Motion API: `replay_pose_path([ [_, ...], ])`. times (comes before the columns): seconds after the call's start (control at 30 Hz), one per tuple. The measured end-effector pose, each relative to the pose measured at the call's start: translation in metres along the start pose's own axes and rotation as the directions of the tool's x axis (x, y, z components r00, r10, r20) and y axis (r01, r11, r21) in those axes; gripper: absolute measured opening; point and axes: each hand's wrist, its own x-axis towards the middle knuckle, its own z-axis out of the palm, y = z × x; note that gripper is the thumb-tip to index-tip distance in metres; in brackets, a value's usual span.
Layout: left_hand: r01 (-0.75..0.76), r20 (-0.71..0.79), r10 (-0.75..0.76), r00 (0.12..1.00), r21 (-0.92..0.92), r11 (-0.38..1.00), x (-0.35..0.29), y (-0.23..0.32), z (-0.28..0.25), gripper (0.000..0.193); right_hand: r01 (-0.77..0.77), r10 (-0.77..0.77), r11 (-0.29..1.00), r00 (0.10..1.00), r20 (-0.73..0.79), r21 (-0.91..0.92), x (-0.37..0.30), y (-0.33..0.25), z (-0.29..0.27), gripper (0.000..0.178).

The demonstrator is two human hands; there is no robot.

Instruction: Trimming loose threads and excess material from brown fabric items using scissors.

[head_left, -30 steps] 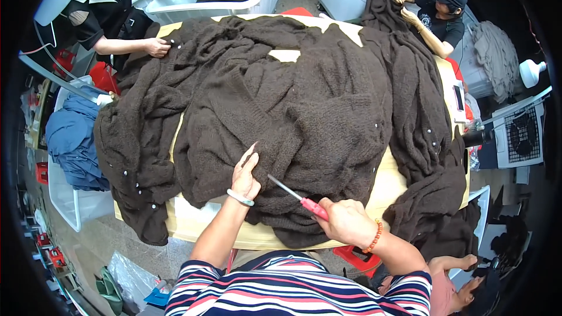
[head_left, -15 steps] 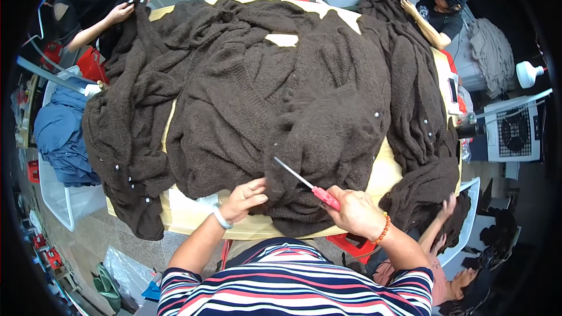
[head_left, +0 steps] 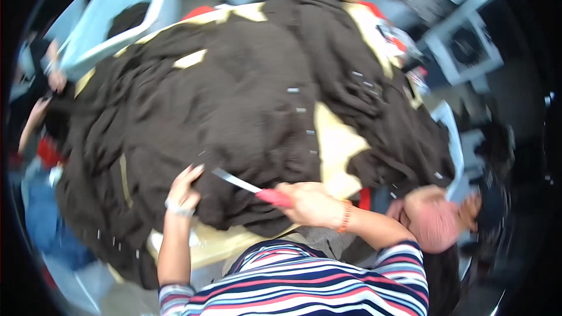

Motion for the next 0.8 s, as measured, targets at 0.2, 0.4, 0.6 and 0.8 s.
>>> replay_pose_path([
  [0.2,-0.364,-0.135,0.392,0.910,0.195,0.911,-0.025,-0.029,-0.028,0.032,0.191,-0.194,0.980,0.980,0.055,0.046,-0.012,-0.014,0.004,0.019],
  [0.4,-0.445,0.018,0.469,0.883,0.349,0.825,-0.016,-0.050,-0.015,0.025,0.154,-0.162,0.987,0.952,0.258,0.051,-0.024,-0.019,0.003,0.020],
  [0.6,-0.219,0.173,0.184,0.968,0.216,0.951,-0.020,-0.047,-0.025,0.033,0.061,-0.061,0.998,0.994,0.087,0.007,-0.024,-0.004,0.010,0.022],
  [0.8,-0.003,0.151,0.034,0.988,-0.206,0.979,0.014,0.002,-0.025,0.046,0.081,-0.081,0.997,0.995,0.058,0.001,-0.021,-0.011,0.010,0.021],
])
